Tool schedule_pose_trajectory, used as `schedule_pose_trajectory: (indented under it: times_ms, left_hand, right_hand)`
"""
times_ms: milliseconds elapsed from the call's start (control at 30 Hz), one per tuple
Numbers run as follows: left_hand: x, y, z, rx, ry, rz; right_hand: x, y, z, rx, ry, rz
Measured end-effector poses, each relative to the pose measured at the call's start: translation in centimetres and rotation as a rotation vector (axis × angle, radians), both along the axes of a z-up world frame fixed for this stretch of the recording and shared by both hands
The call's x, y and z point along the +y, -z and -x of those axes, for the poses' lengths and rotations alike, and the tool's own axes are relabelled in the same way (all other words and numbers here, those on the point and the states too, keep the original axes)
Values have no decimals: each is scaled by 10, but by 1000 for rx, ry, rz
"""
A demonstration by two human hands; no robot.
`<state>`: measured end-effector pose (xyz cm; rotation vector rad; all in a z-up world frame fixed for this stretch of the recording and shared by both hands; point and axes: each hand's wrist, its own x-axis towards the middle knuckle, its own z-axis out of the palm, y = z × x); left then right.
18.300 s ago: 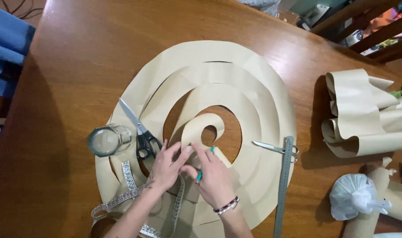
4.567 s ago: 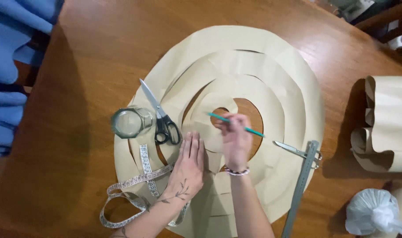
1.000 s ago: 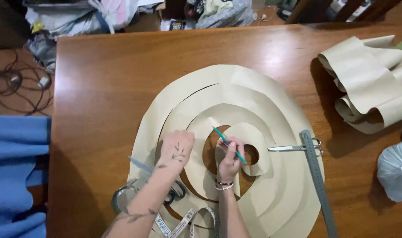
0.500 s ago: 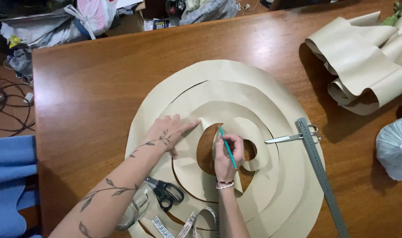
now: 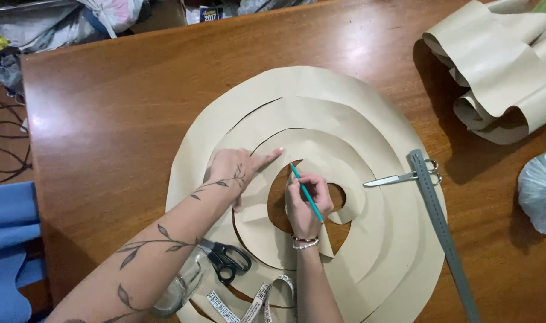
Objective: The person measures a circular piece of beige fabric using a flexible tape measure and a ruler, then marks the fabric with a pencil. They handle a small cardboard circle and a pencil while working on a wooden table.
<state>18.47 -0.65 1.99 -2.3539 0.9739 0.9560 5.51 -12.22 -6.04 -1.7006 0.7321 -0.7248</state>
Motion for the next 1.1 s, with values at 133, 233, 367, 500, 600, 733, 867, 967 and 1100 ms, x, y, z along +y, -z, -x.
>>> schedule_pose_trajectory:
  times_ms: [133,233,367,500,600,733,867,967,1100]
  left_hand:
    - [-3,-2,2,29,28,-31]
    - [-5,-8,2,29,27,-42]
    - [-6,-5,2,30,17,-32]
    - [-7,-7,0,42,1,-42]
    - [-7,-10,0,81,-9,-52]
    - [-9,-11,3,49,7,-46]
    - [-8,-7,-1,78,-23,-42]
    - [-7,-5,-2,100,-38,-34]
    - [-7,-13,0,91,-20,-28]
  right_hand:
    - [1,-2,0,2,-22,50]
    - [0,-1,-2,-9,-19,83]
    - [2,-7,-1,-16,-62,71]
    - [1,-5,-1,-14,-17,87]
    - [4,-12,-3,-6,-55,107]
    - [4,-12,-1,9,-39,109]
    - [4,-16,1,21,-133,65]
    - [1,-13,-1,-5,-68,78]
    - [2,-15,2,10,-205,68]
